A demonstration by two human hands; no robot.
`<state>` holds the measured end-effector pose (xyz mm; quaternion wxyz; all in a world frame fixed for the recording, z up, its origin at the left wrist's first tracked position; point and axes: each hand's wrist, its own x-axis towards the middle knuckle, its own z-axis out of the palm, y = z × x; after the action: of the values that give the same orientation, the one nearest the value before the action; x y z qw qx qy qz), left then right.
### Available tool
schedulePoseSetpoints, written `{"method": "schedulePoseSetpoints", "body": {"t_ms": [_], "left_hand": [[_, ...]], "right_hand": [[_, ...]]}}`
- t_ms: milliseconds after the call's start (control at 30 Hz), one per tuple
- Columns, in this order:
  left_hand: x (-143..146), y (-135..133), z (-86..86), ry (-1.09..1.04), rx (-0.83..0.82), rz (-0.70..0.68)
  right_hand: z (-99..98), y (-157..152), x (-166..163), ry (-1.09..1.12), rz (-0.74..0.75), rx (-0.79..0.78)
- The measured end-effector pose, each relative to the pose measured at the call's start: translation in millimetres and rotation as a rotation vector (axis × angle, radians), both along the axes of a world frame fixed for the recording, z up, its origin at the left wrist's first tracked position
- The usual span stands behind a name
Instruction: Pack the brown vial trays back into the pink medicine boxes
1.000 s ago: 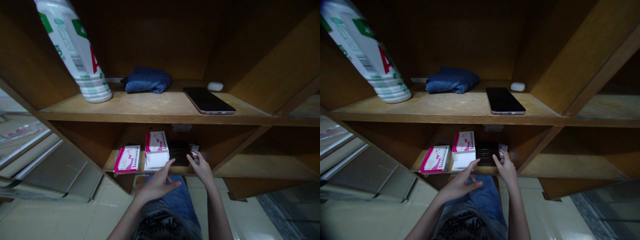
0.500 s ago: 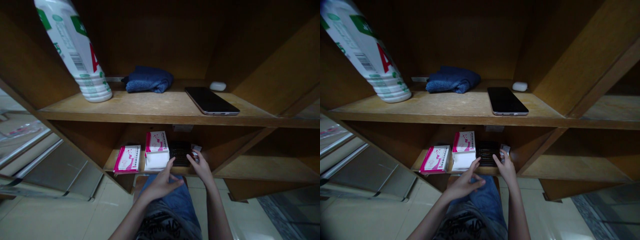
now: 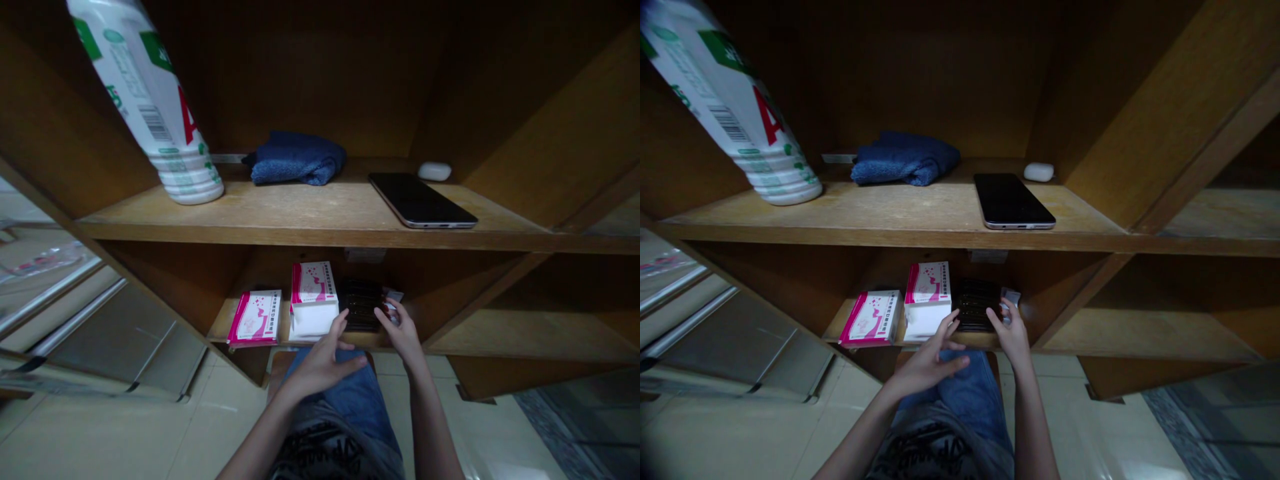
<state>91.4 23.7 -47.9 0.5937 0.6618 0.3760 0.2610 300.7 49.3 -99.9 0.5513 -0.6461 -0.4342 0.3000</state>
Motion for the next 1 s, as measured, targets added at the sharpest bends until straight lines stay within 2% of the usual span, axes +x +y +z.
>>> {"method": "schedulePoseSetpoints", "body": {"t_ms": [133, 267, 733, 1000], "left_hand": [[1.1, -0.3, -6.7, -0.061, -0.037, 0.008], [1.9, 0.1, -6.1, -0.102, -0.037, 0.02], [3.1, -4.9, -9.3, 0.075, 0.083, 0.023], [7.1, -2.9, -6.4, -0.059, -0.053, 0.032]], "right_hand": [[-1.5, 0.1, 0.0, -0.037, -0.029, -0.024], [1.1, -0.9, 1.2, -0.07, -0.037, -0.056], [2.4, -1.4, -1.1, -0.095, -0.02, -0.047], [6.2, -4.0, -4.5, -0.023, -0.016, -0.1]]}}
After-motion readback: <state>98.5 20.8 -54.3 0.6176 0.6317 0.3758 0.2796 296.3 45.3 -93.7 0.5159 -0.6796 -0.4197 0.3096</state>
